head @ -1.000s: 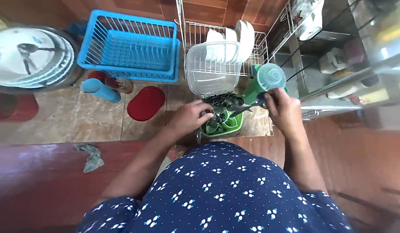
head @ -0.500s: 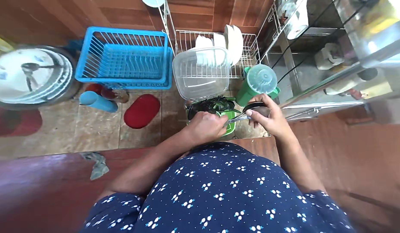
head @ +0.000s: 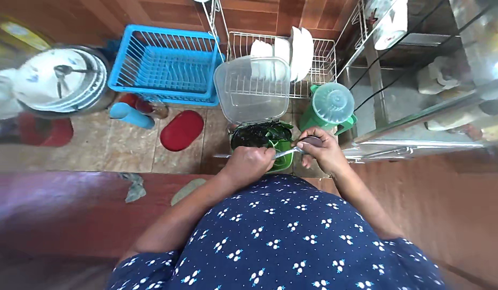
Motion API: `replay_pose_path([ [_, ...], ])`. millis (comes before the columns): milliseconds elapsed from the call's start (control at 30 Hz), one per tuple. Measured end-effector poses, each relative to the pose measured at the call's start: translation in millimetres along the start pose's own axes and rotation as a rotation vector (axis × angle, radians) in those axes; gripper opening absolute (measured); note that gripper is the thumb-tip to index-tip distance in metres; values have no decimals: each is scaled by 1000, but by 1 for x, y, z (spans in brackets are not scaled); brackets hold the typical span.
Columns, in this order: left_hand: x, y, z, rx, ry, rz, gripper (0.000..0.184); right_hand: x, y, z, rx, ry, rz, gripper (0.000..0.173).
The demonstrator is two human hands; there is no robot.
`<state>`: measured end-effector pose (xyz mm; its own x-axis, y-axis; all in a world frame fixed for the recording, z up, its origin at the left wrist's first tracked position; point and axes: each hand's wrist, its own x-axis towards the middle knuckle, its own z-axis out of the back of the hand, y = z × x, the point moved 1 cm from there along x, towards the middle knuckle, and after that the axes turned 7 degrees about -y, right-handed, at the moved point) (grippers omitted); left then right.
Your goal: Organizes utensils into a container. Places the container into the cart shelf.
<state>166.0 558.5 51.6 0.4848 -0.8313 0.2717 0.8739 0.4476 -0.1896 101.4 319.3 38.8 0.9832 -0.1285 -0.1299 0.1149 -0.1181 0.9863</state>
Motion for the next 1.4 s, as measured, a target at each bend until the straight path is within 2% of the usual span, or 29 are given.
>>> replay_pose_path([
  [67, -5, 3, -7, -93, 31, 11, 31, -1, 4, 7, -103, 65, 56, 20],
  [167, -11, 9, -2, -184, 25, 129, 46, 1, 22, 22, -329, 58, 193, 18],
  [300, -19, 26, 11, -154, -50, 345, 39, 17, 35, 23, -715, -32, 442, 17],
  [400, -24, 33, 14, -133, -108, 418, 33, 36, 26, 2, -966, 8, 604, 18],
  [533, -30, 34, 13, -125, -112, 430, 32, 57, -1, -26, -1154, 93, 565, 18],
  [700, -25, 36, 11, -109, -76, 415, 31, 64, -19, -47, -1453, 143, 703, 15],
  [767, -12, 34, 11, -95, -14, 418, 37, 64, -12, -52, -1534, 217, 647, 30],
  [800, -3, 33, 11, -79, 21, 408, 45, 65, -8, -52, -1525, 257, 598, 45],
  [900, 26, 37, -1, -2, 120, 326, 66, 63, 11, -35, -1271, 300, 459, 83],
  [967, 41, 39, -7, 21, 215, 305, 66, 57, 15, -14, -1111, 236, 400, 101],
  [1067, 59, 48, -14, 38, 311, 285, 65, 45, 1, 11, -1065, 174, 131, 117],
  [1133, 68, 52, -16, 31, 370, 272, 69, 43, -18, 14, -1013, 151, 30, 106],
  [1267, 80, 58, -20, 1, 427, 234, 81, 50, -29, -17, -913, -3, 103, 57],
  [1333, 82, 63, -20, -23, 438, 221, 79, 54, -19, -35, -980, 12, 156, 49],
  [1400, 81, 70, -17, -82, 431, 216, 71, 59, -18, -31, -1028, 20, 175, 47],
])
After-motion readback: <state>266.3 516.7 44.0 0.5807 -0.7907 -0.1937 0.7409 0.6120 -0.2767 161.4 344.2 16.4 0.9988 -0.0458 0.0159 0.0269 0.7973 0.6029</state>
